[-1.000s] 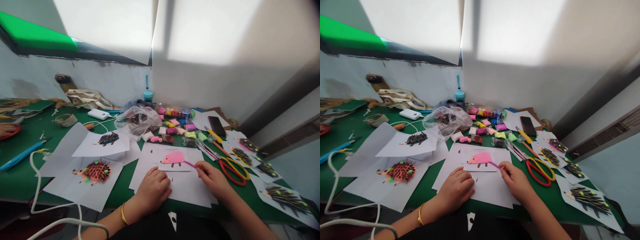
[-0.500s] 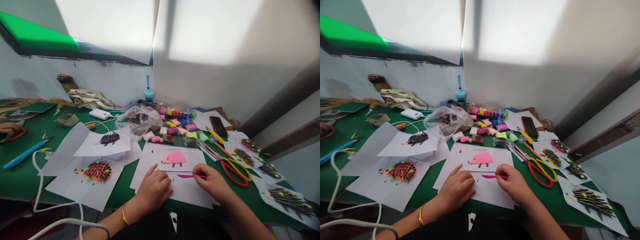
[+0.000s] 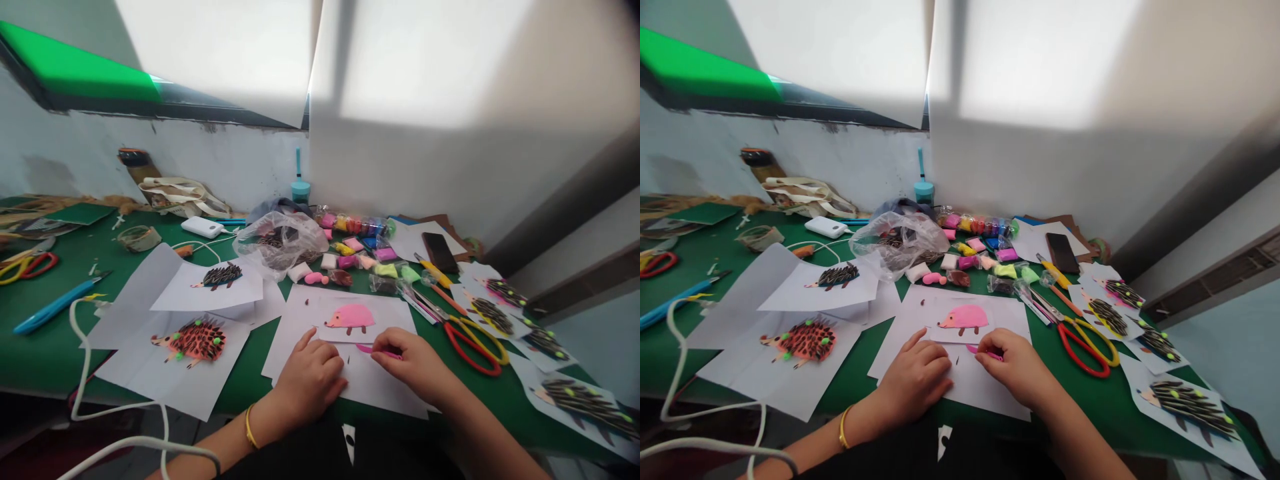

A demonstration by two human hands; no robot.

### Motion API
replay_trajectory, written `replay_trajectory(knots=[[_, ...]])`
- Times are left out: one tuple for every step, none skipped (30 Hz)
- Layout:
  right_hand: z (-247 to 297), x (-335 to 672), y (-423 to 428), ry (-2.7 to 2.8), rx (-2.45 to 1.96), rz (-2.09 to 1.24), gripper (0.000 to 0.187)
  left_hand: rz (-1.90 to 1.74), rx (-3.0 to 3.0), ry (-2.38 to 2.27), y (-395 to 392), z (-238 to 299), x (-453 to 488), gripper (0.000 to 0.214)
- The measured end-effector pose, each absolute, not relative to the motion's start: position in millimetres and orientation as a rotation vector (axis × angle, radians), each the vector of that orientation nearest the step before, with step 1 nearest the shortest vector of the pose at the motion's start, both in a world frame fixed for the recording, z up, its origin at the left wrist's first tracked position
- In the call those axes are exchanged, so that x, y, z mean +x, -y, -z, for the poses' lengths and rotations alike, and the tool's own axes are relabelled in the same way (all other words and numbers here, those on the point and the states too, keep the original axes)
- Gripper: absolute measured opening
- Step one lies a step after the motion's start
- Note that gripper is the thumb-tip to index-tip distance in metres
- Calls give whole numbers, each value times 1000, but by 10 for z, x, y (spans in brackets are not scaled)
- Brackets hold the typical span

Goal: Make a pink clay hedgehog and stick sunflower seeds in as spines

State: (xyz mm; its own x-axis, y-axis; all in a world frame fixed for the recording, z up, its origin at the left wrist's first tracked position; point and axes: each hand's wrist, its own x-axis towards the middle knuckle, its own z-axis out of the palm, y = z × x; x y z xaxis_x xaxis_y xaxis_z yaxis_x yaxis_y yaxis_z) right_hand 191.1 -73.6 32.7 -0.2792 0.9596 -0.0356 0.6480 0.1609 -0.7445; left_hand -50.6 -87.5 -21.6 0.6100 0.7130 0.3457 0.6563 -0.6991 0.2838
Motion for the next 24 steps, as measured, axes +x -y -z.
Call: replay_trajectory(knots=[[-328, 1922, 733, 1958, -1527, -919, 17, -665, 2704, -1155, 873, 221, -506, 13], [-328, 1938, 733, 1923, -1524, -909, 19, -666, 2705, -1154, 870, 226, -506, 13], [-326, 1956, 737, 1888, -1513, -903, 22, -666, 2705, -1154, 868, 230, -507, 12], [-317, 1975, 742, 1849, -1498, -904, 25, -668, 2706, -1153, 867, 233, -507, 12], [-299, 1993, 747, 1806, -1479, -917, 29, -667, 2705, -1152, 866, 234, -507, 12], [-271, 2009, 751, 1757, -1459, -943, 34, -667, 2703, -1151, 866, 233, -508, 12], [-235, 2020, 754, 1702, -1444, -978, 39, -665, 2700, -1150, 867, 231, -508, 13], [-192, 2028, 756, 1643, -1432, -1021, 43, -664, 2699, -1149, 869, 227, -508, 13], [-147, 2031, 755, 1586, -1426, -1059, 45, -663, 2698, -1148, 872, 222, -508, 13], [-103, 2029, 753, 1540, -1426, -1087, 44, -661, 2698, -1147, 874, 215, -508, 13], [-61, 2023, 751, 1515, -1428, -1106, 42, -659, 2698, -1147, 876, 209, -507, 13], [-23, 2013, 750, 1503, -1431, -1115, 40, -658, 2698, -1147, 877, 203, -506, 13], [10, 2002, 750, 1500, -1435, -1119, 40, -659, 2699, -1147, 877, 199, -505, 13], [38, 1989, 753, 1499, -1437, -1123, 39, -661, 2701, -1145, 877, 197, -505, 14], [64, 1976, 758, 1499, -1440, -1129, 38, -664, 2705, -1141, 875, 196, -505, 15], [86, 1964, 766, 1501, -1438, -1141, 38, -669, 2710, -1135, 873, 198, -505, 16], [105, 1953, 775, 1511, -1434, -1159, 39, -675, 2716, -1129, 871, 202, -505, 17], [123, 1945, 784, 1533, -1429, -1177, 40, -678, 2723, -1124, 869, 207, -506, 19], [138, 1938, 793, 1567, -1420, -1189, 40, -680, 2729, -1121, 867, 212, -506, 20], [150, 1934, 801, 1611, -1409, -1187, 38, -682, 2734, -1122, 866, 217, -507, 20], [160, 1932, 807, 1654, -1398, -1172, 34, -682, 2738, -1124, 865, 222, -507, 20], [169, 1931, 811, 1692, -1389, -1143, 30, -681, 2741, -1127, 865, 226, -507, 20], [175, 1932, 813, 1723, -1381, -1109, 27, -682, 2744, -1129, 865, 228, -508, 20], [181, 1933, 815, 1745, -1372, -1074, 24, -682, 2746, -1130, 864, 230, -507, 20]])
